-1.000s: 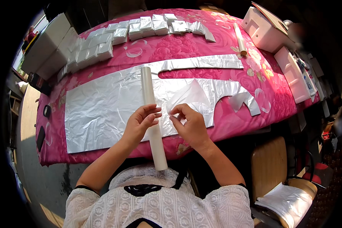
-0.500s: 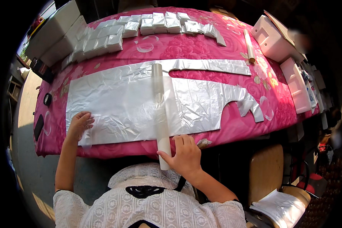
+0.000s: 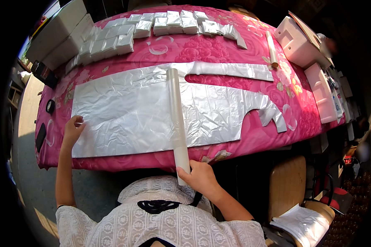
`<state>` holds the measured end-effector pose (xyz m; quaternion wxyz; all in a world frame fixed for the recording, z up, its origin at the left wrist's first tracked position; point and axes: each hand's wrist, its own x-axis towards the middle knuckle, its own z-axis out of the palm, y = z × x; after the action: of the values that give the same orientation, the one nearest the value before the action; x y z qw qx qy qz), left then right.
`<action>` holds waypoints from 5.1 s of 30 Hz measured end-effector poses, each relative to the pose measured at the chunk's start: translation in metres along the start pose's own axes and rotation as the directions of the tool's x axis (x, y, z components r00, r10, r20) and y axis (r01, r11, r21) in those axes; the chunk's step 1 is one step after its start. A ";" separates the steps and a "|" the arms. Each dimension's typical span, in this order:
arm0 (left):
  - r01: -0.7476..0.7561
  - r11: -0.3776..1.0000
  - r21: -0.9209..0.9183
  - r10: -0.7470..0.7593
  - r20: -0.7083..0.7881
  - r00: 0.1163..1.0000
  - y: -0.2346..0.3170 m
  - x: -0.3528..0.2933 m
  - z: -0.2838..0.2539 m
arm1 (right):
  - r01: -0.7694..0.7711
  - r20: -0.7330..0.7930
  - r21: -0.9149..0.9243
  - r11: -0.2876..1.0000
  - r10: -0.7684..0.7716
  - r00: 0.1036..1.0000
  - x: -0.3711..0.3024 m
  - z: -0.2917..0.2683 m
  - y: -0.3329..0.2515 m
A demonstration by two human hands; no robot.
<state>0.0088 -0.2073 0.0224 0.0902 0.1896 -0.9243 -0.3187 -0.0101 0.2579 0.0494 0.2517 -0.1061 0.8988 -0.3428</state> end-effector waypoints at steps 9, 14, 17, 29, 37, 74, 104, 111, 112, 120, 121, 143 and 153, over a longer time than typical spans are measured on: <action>-0.610 0.779 -0.146 0.618 0.014 0.786 0.186 -0.022 0.135 | 0.032 -0.006 0.025 0.999 -0.032 0.999 0.002 0.006 0.011; -0.614 0.788 -0.047 0.615 0.116 0.780 0.193 -0.028 0.204 | 0.018 0.016 0.047 0.999 -0.018 1.000 0.002 0.003 0.014; -0.616 0.781 0.107 0.593 0.184 0.784 0.196 -0.030 0.208 | 0.014 0.102 0.088 0.996 -0.023 0.995 0.005 -0.001 0.017; -0.620 0.760 0.195 0.586 0.205 0.784 0.201 -0.030 0.208 | -0.088 0.172 0.545 0.834 -0.008 0.985 0.209 -0.069 -0.020; -0.597 0.783 0.174 0.562 0.213 0.799 0.200 -0.031 0.205 | -0.099 0.108 0.968 -0.230 0.027 0.994 0.280 -0.059 -0.030; 0.122 0.214 -0.969 -0.232 0.071 0.970 0.146 0.005 0.107 | 0.514 -0.072 -0.499 0.698 -0.624 0.778 0.205 -0.091 -0.052; -0.456 0.890 -0.006 0.444 -0.211 0.871 0.117 -0.004 0.064 | 0.421 -0.119 -0.745 0.517 -0.724 0.679 0.194 -0.094 0.023; -0.599 0.800 -0.037 0.592 -0.120 0.797 0.209 0.063 0.149 | 0.385 0.064 -0.873 0.299 -0.713 0.698 0.251 -0.147 0.047; -0.608 0.793 -0.032 0.599 -0.134 0.789 0.217 0.071 0.161 | 0.368 0.068 -0.889 0.272 -0.717 0.694 0.255 -0.161 0.049; -0.405 0.905 -0.130 0.418 0.094 0.904 0.226 0.072 0.209 | 0.211 -0.563 -0.135 0.968 -0.250 0.788 0.239 -0.249 0.077; -0.359 0.919 -0.161 0.384 0.162 0.909 0.228 0.072 0.209 | 0.228 -0.584 -0.227 0.947 -0.320 0.746 0.238 -0.248 0.082; 0.224 -0.081 -0.971 -0.228 0.237 0.944 0.092 -0.040 0.018 | 0.977 0.387 0.069 0.201 -0.908 0.159 0.145 0.053 -0.113; 0.235 -0.301 -0.924 -0.410 0.348 0.843 0.026 -0.162 -0.001 | 0.976 0.197 -0.032 0.216 -0.956 0.218 0.178 0.051 -0.122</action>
<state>0.1489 -0.1232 0.0318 0.1631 0.3147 -0.2447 -0.9025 -0.1327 0.0744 0.0310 0.0351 -0.6830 0.6408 -0.3488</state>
